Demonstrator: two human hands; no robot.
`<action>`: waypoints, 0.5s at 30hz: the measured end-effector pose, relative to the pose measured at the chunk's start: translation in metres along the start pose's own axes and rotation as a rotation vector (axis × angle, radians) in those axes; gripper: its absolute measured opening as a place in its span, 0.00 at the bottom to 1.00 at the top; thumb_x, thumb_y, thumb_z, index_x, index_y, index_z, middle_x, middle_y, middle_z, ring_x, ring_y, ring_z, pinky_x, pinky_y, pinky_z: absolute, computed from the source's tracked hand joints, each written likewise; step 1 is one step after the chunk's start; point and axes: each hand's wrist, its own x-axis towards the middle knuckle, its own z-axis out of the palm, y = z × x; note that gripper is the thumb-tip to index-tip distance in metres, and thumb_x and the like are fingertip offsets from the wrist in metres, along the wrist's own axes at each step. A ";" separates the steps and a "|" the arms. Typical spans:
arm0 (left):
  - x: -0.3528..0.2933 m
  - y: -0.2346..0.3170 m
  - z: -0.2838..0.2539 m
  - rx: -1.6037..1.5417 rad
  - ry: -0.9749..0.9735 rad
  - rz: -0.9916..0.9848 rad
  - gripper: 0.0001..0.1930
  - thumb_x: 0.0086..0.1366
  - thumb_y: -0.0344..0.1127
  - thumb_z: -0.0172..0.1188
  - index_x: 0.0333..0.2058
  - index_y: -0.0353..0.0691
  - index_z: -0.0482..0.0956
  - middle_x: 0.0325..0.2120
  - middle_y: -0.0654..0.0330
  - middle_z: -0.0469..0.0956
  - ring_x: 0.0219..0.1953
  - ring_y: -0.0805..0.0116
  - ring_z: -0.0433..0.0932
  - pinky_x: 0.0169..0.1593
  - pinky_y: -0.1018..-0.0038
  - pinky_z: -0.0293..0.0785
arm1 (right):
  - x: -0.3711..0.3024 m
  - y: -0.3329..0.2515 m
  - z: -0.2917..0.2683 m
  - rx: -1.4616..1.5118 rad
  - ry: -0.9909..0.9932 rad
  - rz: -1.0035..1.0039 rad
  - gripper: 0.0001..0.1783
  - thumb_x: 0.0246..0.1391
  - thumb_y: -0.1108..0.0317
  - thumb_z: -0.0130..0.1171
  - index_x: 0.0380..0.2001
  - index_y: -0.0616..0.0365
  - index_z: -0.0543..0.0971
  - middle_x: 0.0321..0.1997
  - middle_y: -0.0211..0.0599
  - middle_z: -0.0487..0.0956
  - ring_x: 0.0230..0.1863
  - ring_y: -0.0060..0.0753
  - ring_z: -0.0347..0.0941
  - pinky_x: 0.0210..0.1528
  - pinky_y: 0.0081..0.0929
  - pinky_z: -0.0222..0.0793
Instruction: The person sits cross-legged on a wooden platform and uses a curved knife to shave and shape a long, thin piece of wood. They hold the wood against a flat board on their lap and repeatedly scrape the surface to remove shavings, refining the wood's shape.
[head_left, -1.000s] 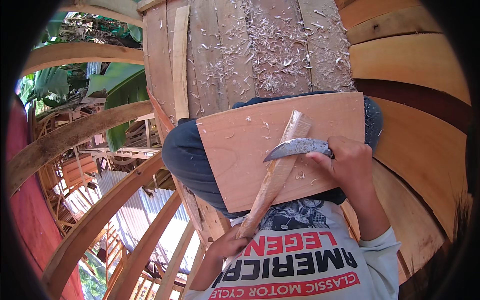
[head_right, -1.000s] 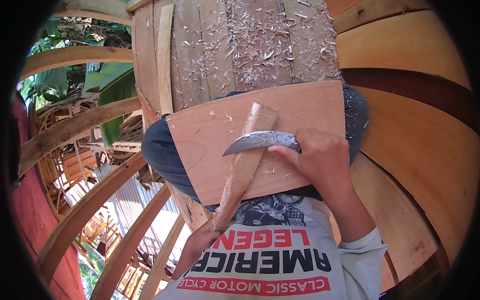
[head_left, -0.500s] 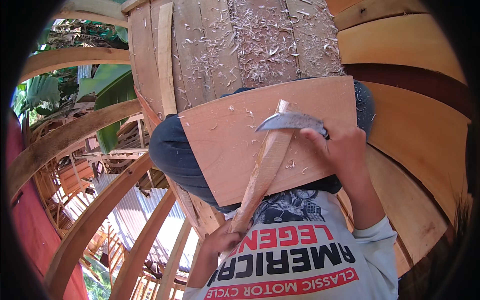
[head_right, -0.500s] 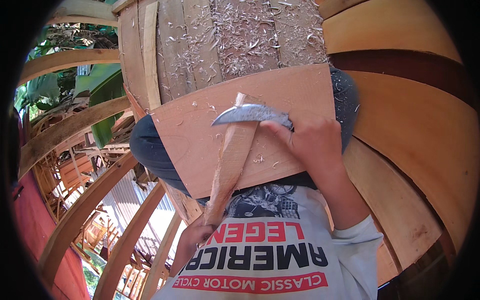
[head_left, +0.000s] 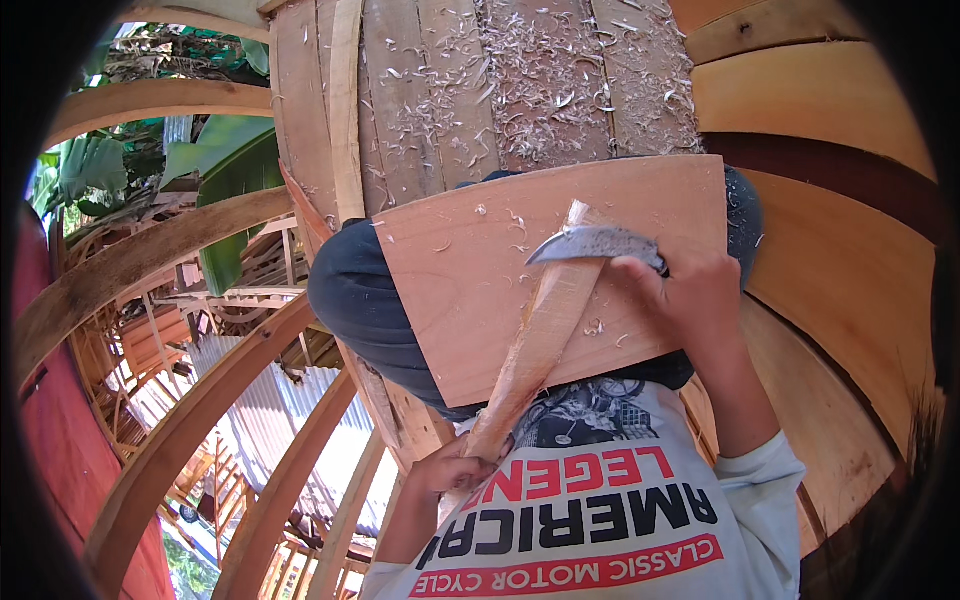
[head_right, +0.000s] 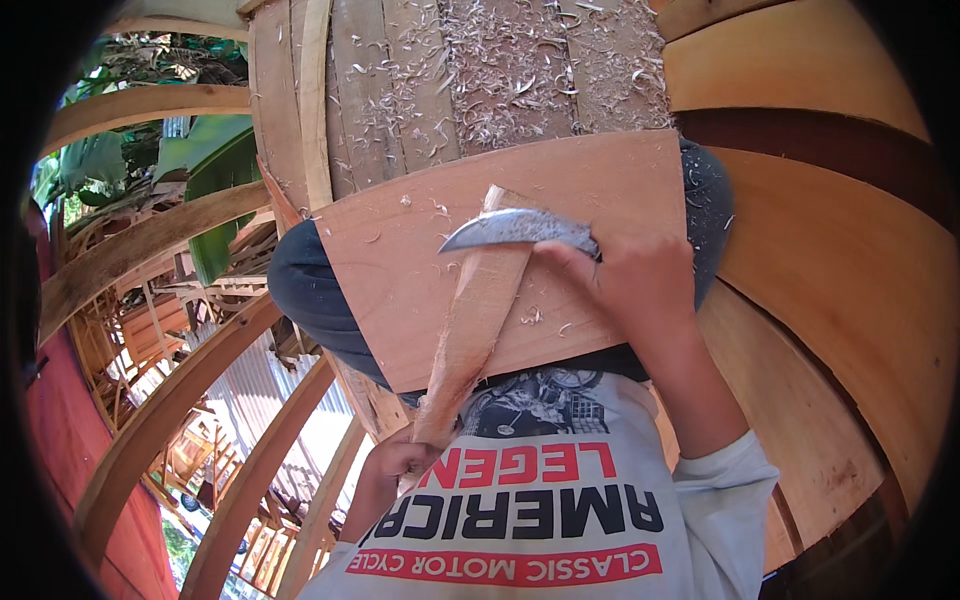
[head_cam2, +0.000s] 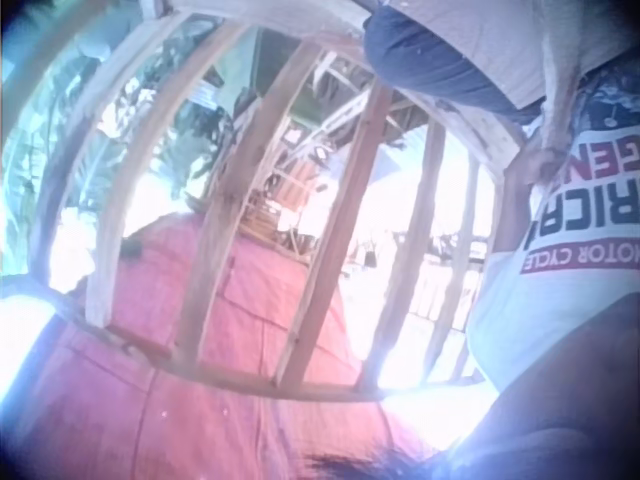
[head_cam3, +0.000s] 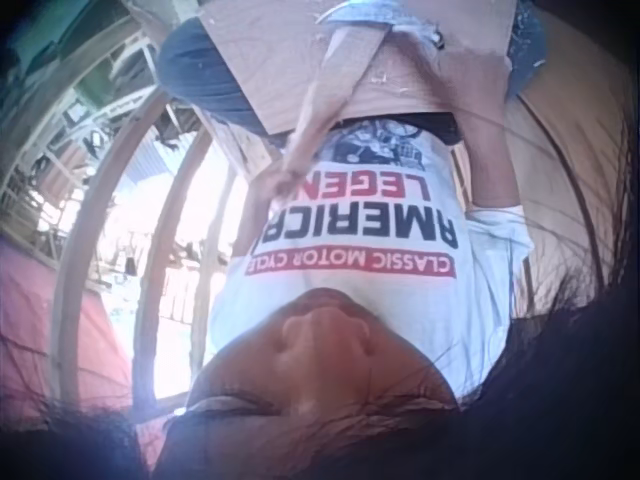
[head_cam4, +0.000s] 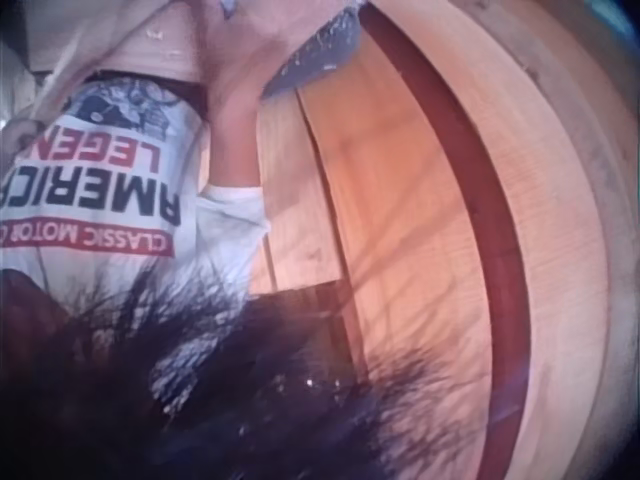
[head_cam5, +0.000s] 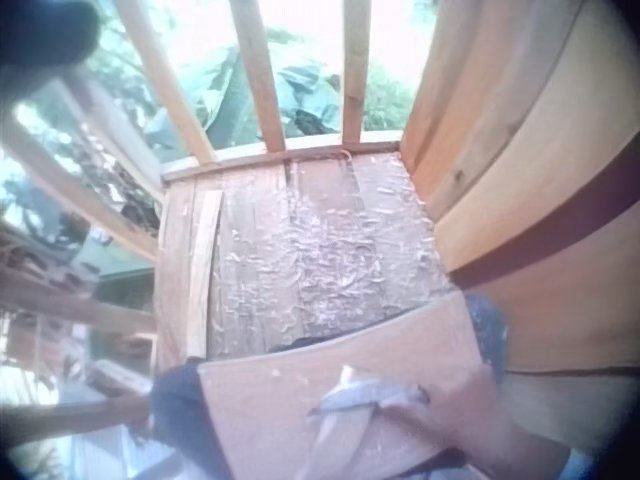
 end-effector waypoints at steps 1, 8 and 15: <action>0.005 -0.007 -0.005 0.001 0.000 -0.007 0.29 0.51 0.26 0.56 0.55 0.37 0.64 0.36 0.62 0.73 0.32 0.78 0.71 0.33 0.82 0.66 | 0.009 0.014 0.001 -0.017 0.047 0.108 0.30 0.44 0.38 0.60 0.13 0.56 0.75 0.15 0.41 0.74 0.18 0.44 0.74 0.21 0.33 0.68; 0.009 -0.003 -0.003 0.041 -0.010 0.051 0.28 0.51 0.26 0.56 0.54 0.36 0.66 0.34 0.62 0.73 0.28 0.79 0.70 0.29 0.83 0.65 | -0.017 -0.014 -0.023 0.051 -0.168 -0.091 0.29 0.45 0.38 0.61 0.16 0.56 0.77 0.15 0.42 0.75 0.19 0.44 0.75 0.21 0.34 0.69; -0.006 0.012 0.024 0.086 0.106 0.031 0.24 0.51 0.28 0.55 0.50 0.32 0.68 0.38 0.59 0.73 0.41 0.72 0.71 0.46 0.78 0.66 | -0.008 0.003 0.004 -0.027 0.017 -0.009 0.31 0.46 0.37 0.58 0.15 0.58 0.77 0.13 0.42 0.73 0.16 0.45 0.73 0.19 0.35 0.67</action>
